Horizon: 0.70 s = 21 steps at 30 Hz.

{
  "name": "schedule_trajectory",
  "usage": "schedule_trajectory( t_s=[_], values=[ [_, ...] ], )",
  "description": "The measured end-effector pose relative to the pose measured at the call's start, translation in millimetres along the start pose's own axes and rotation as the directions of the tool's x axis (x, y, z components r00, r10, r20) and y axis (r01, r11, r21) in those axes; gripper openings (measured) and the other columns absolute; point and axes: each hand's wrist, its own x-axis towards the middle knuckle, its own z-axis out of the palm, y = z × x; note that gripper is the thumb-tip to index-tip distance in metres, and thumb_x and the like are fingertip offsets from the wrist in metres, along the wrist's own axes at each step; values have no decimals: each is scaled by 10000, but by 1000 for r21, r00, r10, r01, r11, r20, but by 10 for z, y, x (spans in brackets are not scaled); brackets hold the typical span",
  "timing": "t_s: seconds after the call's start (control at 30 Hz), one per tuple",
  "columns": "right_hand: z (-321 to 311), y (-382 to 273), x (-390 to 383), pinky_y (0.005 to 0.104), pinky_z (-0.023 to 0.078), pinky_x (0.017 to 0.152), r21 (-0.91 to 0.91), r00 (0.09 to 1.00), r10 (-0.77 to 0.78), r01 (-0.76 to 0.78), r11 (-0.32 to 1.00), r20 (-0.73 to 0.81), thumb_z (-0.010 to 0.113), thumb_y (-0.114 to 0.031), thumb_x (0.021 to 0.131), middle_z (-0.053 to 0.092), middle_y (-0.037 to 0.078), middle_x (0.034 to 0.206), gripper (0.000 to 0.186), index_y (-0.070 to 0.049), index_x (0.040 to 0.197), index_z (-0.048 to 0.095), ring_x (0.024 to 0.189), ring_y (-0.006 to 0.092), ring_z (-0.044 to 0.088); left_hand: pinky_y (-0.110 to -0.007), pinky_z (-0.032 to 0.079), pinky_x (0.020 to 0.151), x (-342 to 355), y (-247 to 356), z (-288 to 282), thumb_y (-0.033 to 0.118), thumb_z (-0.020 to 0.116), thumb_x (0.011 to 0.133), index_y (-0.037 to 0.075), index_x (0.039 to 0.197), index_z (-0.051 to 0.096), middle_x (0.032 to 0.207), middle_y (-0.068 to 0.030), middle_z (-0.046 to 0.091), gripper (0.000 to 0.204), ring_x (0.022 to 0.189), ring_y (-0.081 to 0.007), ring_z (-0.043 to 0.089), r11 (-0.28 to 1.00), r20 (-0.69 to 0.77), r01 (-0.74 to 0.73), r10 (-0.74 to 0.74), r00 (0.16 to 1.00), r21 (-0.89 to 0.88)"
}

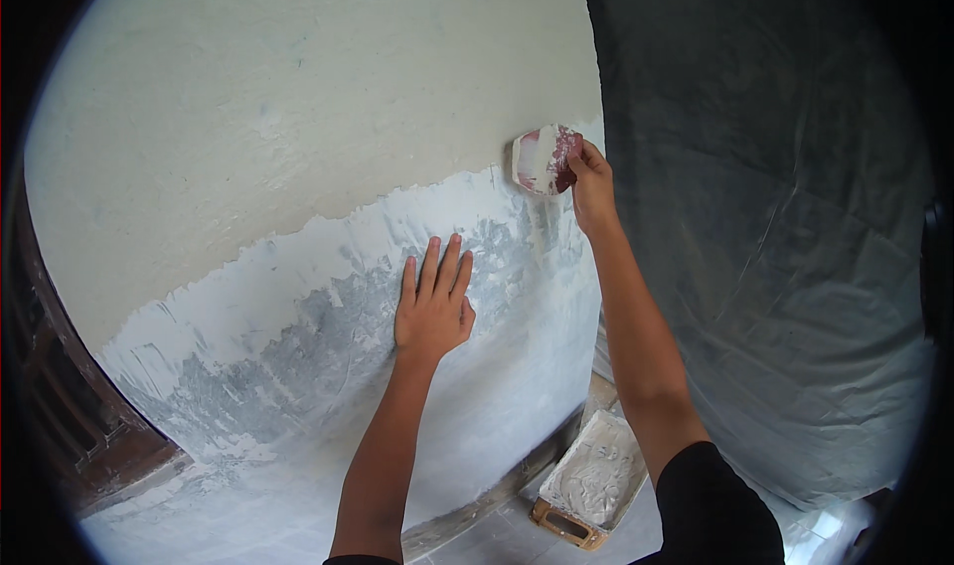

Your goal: The person applies wall putty to a wall using a putty knife.

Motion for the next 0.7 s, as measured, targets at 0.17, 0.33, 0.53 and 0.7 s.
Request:
schedule_trajectory(
  t_s=[0.17, 0.33, 0.53, 0.7],
  values=[
    [331, 48, -118, 253, 446, 738, -77, 994, 18, -10, 997, 106, 495, -62, 967, 637, 32, 999, 296, 15, 1245, 565, 848, 101, 563, -466, 174, 1175, -18, -16, 22, 293, 510, 817, 172, 1407, 480, 1580, -30, 262, 602, 1459, -234, 220, 1000, -4, 8, -8, 1000, -12],
    [-149, 55, 117, 273, 458, 645, -47, 993, -94, 90, 995, -74, 484, -56, 970, 626, 36, 911, 230, 22, 1167, 575, 724, 116, 563, -465, 176, 1174, 12, 29, -1, 297, 512, 816, 177, 1404, 484, 1580, -28, 261, 600, 1459, -233, 219, 1000, -5, -3, 3, 1000, -3],
    [140, -121, -591, 305, 488, 698, -597, 796, -604, 469, 651, -34, 504, 16, 943, 668, 122, 950, 165, 28, 1104, 535, 752, 209, 627, -516, 275, 1123, -22, -36, 7, 251, 629, 758, 151, 1365, 507, 1542, -60, 318, 627, 1423, -275, 282, 999, -44, -4, 2, 999, -45],
    [250, 163, -754, 442, 464, 1006, -656, 539, -766, 725, 211, 350, 543, 175, 794, 614, 161, 1256, 521, -39, 1267, 583, 1218, 361, 550, -517, 273, 1122, 13, 3, 9, 242, 627, 752, 152, 1366, 506, 1541, -62, 322, 633, 1425, -280, 284, 998, -64, -15, 12, 998, -53]
  ],
)
